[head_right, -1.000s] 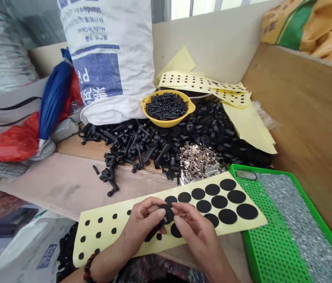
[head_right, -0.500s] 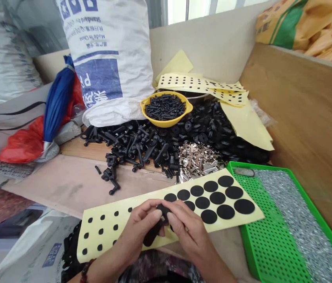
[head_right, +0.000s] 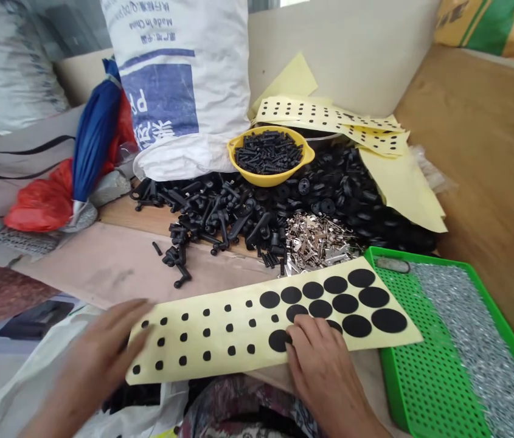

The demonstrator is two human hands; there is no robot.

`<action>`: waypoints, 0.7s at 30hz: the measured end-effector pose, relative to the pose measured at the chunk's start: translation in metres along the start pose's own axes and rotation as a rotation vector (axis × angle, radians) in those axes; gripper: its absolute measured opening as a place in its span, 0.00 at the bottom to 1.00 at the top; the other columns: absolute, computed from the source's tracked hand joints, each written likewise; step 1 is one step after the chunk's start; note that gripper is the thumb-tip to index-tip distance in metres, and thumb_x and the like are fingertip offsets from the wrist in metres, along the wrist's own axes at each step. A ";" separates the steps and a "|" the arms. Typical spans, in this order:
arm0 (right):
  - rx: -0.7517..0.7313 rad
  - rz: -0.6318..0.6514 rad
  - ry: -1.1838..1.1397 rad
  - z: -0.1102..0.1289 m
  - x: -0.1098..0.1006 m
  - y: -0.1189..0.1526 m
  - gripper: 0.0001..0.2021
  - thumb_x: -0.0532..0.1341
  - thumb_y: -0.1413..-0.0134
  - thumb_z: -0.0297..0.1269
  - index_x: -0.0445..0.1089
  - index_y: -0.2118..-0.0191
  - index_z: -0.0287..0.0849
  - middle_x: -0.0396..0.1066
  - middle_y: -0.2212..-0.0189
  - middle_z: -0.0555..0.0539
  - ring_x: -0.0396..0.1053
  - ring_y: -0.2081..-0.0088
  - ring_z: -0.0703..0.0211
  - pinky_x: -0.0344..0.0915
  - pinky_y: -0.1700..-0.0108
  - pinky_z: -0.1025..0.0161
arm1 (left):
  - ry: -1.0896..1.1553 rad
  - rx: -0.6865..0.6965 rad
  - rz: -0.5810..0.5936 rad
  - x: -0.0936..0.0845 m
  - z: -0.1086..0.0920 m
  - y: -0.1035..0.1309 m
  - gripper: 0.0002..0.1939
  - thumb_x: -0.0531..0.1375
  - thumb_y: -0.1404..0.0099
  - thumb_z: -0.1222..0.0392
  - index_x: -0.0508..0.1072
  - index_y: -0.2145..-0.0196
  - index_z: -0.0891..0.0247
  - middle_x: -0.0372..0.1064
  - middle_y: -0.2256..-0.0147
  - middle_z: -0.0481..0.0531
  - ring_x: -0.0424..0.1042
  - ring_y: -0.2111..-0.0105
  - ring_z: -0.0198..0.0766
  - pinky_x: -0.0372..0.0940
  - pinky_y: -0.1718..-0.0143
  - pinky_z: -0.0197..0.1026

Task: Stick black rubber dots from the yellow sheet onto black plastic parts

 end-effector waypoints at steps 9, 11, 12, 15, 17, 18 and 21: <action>0.057 0.028 -0.085 -0.001 0.002 0.004 0.06 0.52 0.41 0.26 0.62 0.62 0.42 0.67 0.62 0.41 0.65 0.61 0.47 0.62 0.63 0.52 | 0.139 0.598 0.262 0.082 -0.141 -0.036 0.05 0.52 0.32 0.60 0.66 0.62 0.62 0.64 0.62 0.53 0.63 0.62 0.44 0.58 0.66 0.44; 0.047 0.034 -0.157 0.000 -0.001 0.004 0.06 0.51 0.40 0.26 0.62 0.62 0.43 0.67 0.62 0.42 0.65 0.60 0.49 0.63 0.61 0.53 | 0.131 0.599 0.239 0.084 -0.138 -0.036 0.05 0.52 0.32 0.60 0.65 0.62 0.62 0.63 0.62 0.53 0.62 0.62 0.43 0.55 0.67 0.44; 0.044 0.027 -0.184 0.000 -0.002 0.004 0.06 0.51 0.40 0.26 0.62 0.61 0.43 0.66 0.61 0.42 0.65 0.59 0.49 0.64 0.60 0.53 | 0.134 0.596 0.232 0.084 -0.136 -0.035 0.04 0.51 0.32 0.61 0.65 0.63 0.62 0.63 0.62 0.53 0.62 0.63 0.43 0.54 0.67 0.44; 0.048 -0.018 -0.171 0.001 -0.003 0.004 0.08 0.52 0.39 0.27 0.62 0.56 0.41 0.65 0.58 0.39 0.65 0.56 0.48 0.64 0.57 0.53 | 0.150 0.586 0.214 0.083 -0.133 -0.034 0.04 0.51 0.31 0.61 0.64 0.63 0.62 0.63 0.62 0.52 0.61 0.62 0.42 0.52 0.67 0.44; 0.050 -0.029 -0.123 0.001 -0.001 0.003 0.07 0.52 0.40 0.27 0.63 0.58 0.41 0.65 0.59 0.39 0.65 0.58 0.47 0.64 0.59 0.52 | 0.152 0.581 0.203 0.082 -0.133 -0.033 0.04 0.51 0.31 0.60 0.64 0.63 0.62 0.63 0.62 0.52 0.61 0.63 0.42 0.52 0.66 0.44; 0.051 -0.023 -0.107 0.001 0.000 0.002 0.06 0.52 0.40 0.27 0.63 0.60 0.41 0.65 0.60 0.39 0.65 0.59 0.47 0.64 0.60 0.52 | 0.149 0.580 0.199 0.082 -0.134 -0.033 0.05 0.51 0.31 0.60 0.64 0.63 0.62 0.63 0.62 0.52 0.61 0.63 0.42 0.52 0.66 0.44; 0.062 -0.010 -0.126 0.001 0.001 0.000 0.06 0.52 0.41 0.26 0.61 0.67 0.44 0.66 0.64 0.41 0.64 0.63 0.49 0.64 0.63 0.53 | 0.138 0.581 0.198 0.083 -0.135 -0.032 0.04 0.51 0.31 0.61 0.64 0.63 0.62 0.63 0.62 0.53 0.61 0.63 0.42 0.52 0.66 0.45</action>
Point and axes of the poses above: each hand's wrist, its own y-axis away from the middle knuckle, its own x-axis out of the palm, z = x × y, the point moved 2 cm from there along -y, towards the middle knuckle
